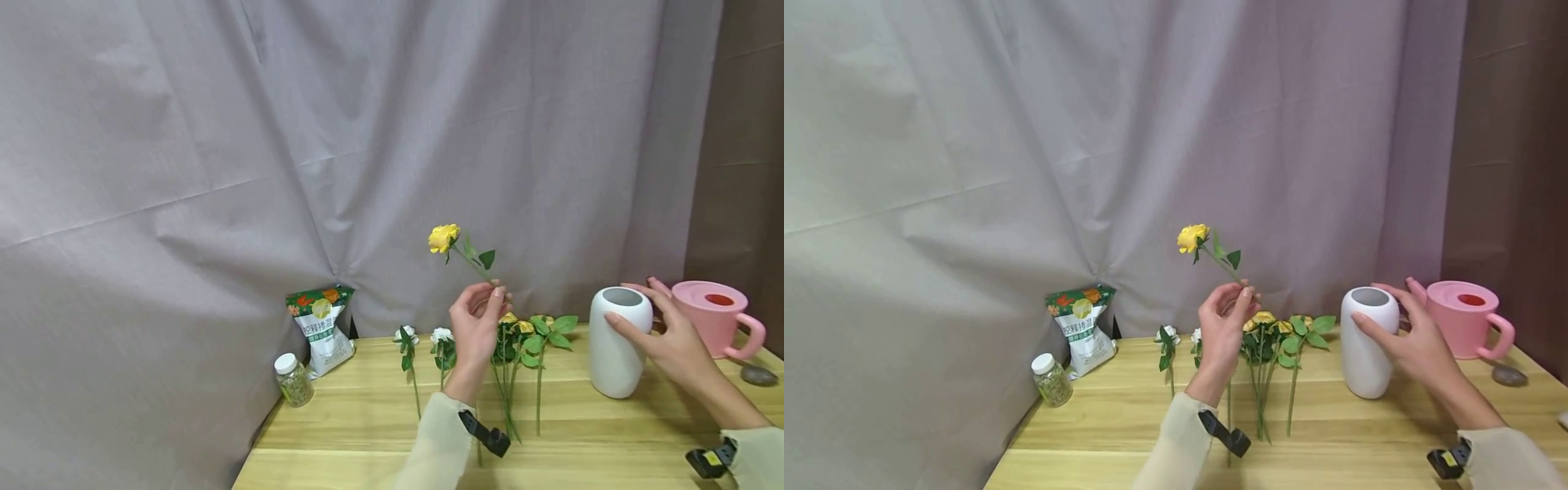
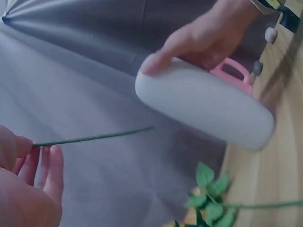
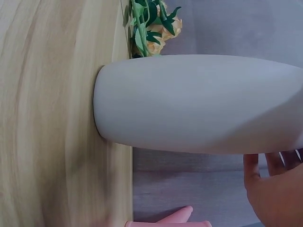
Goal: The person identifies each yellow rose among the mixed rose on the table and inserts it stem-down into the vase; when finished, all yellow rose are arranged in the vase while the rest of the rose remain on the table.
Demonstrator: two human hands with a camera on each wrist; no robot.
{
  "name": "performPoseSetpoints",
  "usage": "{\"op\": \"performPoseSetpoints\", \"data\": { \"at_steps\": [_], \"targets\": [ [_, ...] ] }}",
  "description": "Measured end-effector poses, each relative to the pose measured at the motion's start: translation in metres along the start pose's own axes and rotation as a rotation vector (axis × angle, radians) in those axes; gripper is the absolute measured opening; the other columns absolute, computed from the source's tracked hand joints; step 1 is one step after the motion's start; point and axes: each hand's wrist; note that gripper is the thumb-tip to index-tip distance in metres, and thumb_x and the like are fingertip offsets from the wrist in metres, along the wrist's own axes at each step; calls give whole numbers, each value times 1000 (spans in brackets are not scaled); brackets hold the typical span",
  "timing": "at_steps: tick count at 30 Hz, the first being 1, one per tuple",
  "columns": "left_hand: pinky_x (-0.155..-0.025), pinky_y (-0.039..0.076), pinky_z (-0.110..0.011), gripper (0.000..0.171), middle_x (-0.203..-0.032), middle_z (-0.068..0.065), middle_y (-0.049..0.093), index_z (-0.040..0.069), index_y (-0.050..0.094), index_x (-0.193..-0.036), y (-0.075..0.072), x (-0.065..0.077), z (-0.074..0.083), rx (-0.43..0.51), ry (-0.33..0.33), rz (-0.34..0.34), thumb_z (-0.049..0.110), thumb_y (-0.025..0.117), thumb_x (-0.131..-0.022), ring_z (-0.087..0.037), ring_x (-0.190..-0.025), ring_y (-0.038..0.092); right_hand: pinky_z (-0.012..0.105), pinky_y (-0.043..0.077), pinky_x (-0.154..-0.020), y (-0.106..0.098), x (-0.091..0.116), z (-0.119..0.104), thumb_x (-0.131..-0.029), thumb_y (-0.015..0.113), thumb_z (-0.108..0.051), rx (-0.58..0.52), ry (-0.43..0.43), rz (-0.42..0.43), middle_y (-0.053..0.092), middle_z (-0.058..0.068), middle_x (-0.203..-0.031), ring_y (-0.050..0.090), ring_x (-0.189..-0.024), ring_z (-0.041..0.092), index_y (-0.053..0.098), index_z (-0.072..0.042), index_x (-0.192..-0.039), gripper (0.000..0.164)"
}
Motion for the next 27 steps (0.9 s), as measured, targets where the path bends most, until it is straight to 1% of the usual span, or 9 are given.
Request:
{"op": "performPoseSetpoints", "data": {
  "at_steps": [4, 7, 10, 14, 17, 20, 23, 25, 27],
  "targets": [
    [-82, 61, -35, 25, -108, -16, 73, -3, 66, -115, 27, -13, 7, 38, 74, -9, 14, 69, -96, -39, -99, 72, -3, 35, -76, 1, -1, -1, -91, 75, -21, -10, -7, 8, 6, -4, -170, 39, -105, -18, 46, -18, -150, 66],
    [-84, 61, -38, 29, -111, -18, 72, -5, 64, -117, 50, -21, 9, 92, 113, 3, 15, 68, -96, -32, -100, 73, -2, 36, -76, 1, -1, -1, -91, 75, -20, -13, -8, 5, 7, -5, -170, 39, -105, -18, 46, -18, -150, 66],
    [-85, 61, -40, 30, -114, -25, 70, -6, 63, -118, 72, -28, 9, 137, 146, 10, 15, 66, -97, -30, -102, 72, -1, 37, -75, 1, 0, -1, -91, 74, -20, -13, -11, 5, 7, -5, -170, 39, -104, -18, 46, -18, -150, 65],
    [-83, 61, -37, 25, -112, -26, 70, -4, 65, -115, 97, -33, 1, 107, 185, -3, 14, 66, -98, -30, -101, 73, -1, 38, -75, 2, 1, 0, -91, 74, -19, -12, -14, 6, 8, -3, -170, 39, -104, -18, 46, -18, -150, 65],
    [-77, 62, -31, 20, -106, -20, 73, 0, 68, -112, 110, -31, -6, -18, 198, -35, 14, 66, -97, -22, -95, 74, -2, 36, -77, 2, 1, 0, -92, 74, -20, -7, -9, 5, 8, -3, -170, 41, -112, -15, 45, -19, -150, 65],
    [-71, 59, -19, 16, -100, -6, 77, 9, 71, -110, 117, -25, -14, -287, 221, -46, 19, 66, -98, -5, -86, 73, -4, 33, -79, 2, 1, 0, -93, 73, -22, -1, 3, -2, 7, -6, -170, 40, -128, -5, 43, -21, -151, 66],
    [-69, 53, -8, 14, -97, 8, 77, 17, 72, -108, 121, -18, -23, -531, 239, -59, 25, 66, -99, 10, -82, 67, -5, 31, -80, 2, 1, -1, -94, 72, -23, 2, 9, -11, 5, -8, -170, 33, -144, 15, 41, -22, -153, 67],
    [-71, 51, -5, 13, -98, 12, 76, 19, 72, -108, 121, -14, -29, -615, 246, -83, 26, 66, -99, 15, -84, 64, -5, 30, -81, 1, 1, -1, -94, 72, -23, 2, 9, -14, 4, -9, -170, 30, -146, 26, 40, -23, -153, 67],
    [-71, 49, -4, 12, -97, 12, 76, 20, 73, -106, 122, -10, -34, -658, 239, -119, 26, 66, -98, 15, -83, 63, -5, 30, -81, 0, 2, 0, -94, 72, -23, 4, 5, -15, 3, -9, -170, 29, -147, 28, 40, -22, -153, 67]
  ]
}}
Point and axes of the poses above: each hand's wrist, its own x-axis away from the middle knuckle, its own y-axis out of the palm, z = x × y
